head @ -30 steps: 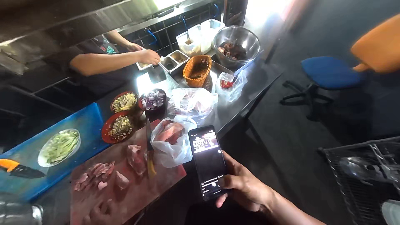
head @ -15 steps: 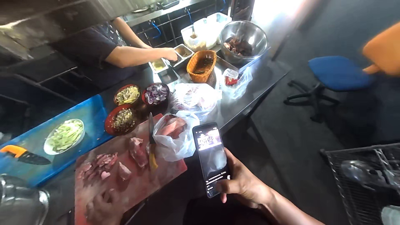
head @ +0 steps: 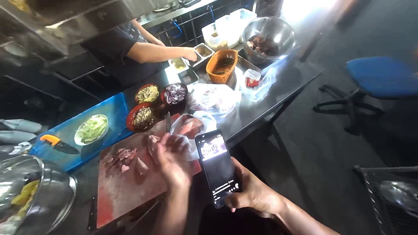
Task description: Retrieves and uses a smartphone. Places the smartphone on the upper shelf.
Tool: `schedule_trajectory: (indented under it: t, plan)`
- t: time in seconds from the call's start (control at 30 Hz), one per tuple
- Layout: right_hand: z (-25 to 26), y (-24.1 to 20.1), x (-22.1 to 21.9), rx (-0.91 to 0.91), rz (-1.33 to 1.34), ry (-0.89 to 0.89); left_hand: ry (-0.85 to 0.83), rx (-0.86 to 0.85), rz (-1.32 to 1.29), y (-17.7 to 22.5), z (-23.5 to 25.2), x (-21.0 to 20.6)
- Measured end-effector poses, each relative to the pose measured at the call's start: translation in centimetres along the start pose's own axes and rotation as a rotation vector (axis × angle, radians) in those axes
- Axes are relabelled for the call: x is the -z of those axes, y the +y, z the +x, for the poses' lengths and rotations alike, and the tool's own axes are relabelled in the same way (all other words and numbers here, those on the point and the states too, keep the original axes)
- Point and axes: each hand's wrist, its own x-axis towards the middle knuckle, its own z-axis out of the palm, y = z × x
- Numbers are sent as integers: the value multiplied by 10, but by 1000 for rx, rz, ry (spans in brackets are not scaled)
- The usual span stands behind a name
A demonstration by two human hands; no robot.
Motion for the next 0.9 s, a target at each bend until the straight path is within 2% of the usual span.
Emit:
schedule_trajectory:
  t: [0.1,0.17,0.23,0.33,0.5,0.77,0.9]
  plan:
    - [-3,0,0,3,-54,-15,-11,213,-252,12,-7,-49]
    - [-7,0,4,31,-71,-22,45,333,-279,14,-10,-64]
    - [-10,1,7,50,-90,14,36,354,-257,12,-12,-71]
    - [-14,-3,9,50,-125,64,-8,266,-222,6,-16,-78]
    - [-19,-10,10,62,-123,19,-159,82,-78,2,-18,-77]
    - [-19,-14,5,11,-116,52,-208,-217,66,3,-20,-72]
    - [-18,-11,0,-12,-239,132,-225,-259,61,2,-21,-70]
